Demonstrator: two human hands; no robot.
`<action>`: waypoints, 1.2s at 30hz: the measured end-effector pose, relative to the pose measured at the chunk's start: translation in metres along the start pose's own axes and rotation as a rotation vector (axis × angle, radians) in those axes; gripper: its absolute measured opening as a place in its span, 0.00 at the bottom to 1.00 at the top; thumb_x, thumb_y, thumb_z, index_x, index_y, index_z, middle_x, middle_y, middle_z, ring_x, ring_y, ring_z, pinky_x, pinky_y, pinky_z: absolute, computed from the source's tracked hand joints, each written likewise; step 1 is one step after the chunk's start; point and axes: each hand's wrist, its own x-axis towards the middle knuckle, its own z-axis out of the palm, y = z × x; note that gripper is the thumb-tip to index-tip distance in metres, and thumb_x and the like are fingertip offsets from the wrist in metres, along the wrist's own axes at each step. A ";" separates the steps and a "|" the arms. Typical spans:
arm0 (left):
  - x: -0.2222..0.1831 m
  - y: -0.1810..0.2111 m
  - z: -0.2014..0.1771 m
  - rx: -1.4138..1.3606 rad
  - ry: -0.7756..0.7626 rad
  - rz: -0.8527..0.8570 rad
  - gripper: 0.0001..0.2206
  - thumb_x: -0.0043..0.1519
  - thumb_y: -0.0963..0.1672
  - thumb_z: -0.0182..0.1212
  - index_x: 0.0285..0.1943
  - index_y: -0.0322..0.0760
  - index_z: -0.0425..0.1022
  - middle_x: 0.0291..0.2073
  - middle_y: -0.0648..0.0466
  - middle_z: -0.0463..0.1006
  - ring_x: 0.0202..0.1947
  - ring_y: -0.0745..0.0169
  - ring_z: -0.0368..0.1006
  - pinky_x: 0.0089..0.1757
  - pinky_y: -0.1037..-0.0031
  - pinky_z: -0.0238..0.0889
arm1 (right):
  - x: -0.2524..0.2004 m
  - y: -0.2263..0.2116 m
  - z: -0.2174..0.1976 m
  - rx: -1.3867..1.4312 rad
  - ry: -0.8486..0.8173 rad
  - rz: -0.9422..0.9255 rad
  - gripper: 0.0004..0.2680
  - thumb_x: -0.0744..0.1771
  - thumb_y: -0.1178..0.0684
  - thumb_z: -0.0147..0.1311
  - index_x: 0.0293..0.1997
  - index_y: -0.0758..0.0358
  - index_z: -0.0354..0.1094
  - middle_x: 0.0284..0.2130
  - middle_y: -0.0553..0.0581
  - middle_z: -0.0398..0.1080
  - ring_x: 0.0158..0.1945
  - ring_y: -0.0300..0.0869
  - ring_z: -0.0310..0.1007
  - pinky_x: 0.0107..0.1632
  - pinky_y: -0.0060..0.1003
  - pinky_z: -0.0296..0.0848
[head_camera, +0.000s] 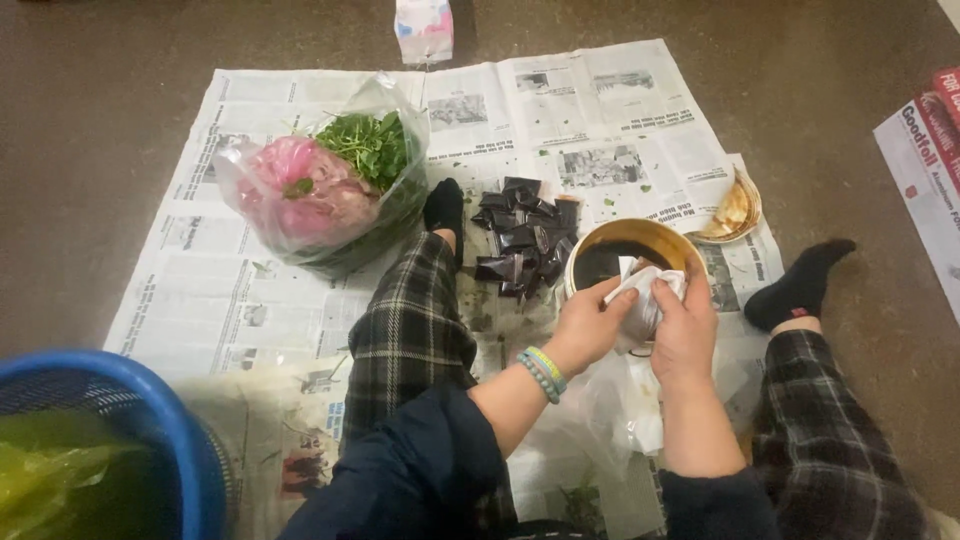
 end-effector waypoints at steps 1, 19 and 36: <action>0.002 -0.001 0.001 0.000 0.000 0.001 0.15 0.55 0.48 0.51 0.49 0.41 0.68 0.44 0.48 0.70 0.50 0.49 0.62 0.47 0.63 0.57 | -0.001 -0.002 0.001 0.000 0.000 -0.001 0.20 0.61 0.62 0.47 0.57 0.69 0.46 0.53 0.65 0.52 0.58 0.46 0.48 0.58 0.39 0.47; 0.023 -0.011 0.016 -0.262 0.090 -0.150 0.13 0.49 0.52 0.61 0.38 0.48 0.75 0.22 0.56 0.72 0.26 0.69 0.66 0.28 0.80 0.61 | 0.010 -0.014 0.011 -0.076 -0.008 0.014 0.21 0.58 0.62 0.51 0.56 0.67 0.51 0.51 0.65 0.55 0.57 0.43 0.51 0.56 0.37 0.51; 0.031 -0.017 0.014 0.058 0.003 -0.124 0.16 0.44 0.51 0.62 0.38 0.45 0.73 0.30 0.49 0.74 0.38 0.49 0.70 0.38 0.65 0.63 | 0.036 0.027 0.004 0.032 0.051 0.271 0.23 0.53 0.61 0.61 0.51 0.53 0.58 0.36 0.56 0.64 0.36 0.38 0.66 0.34 0.31 0.68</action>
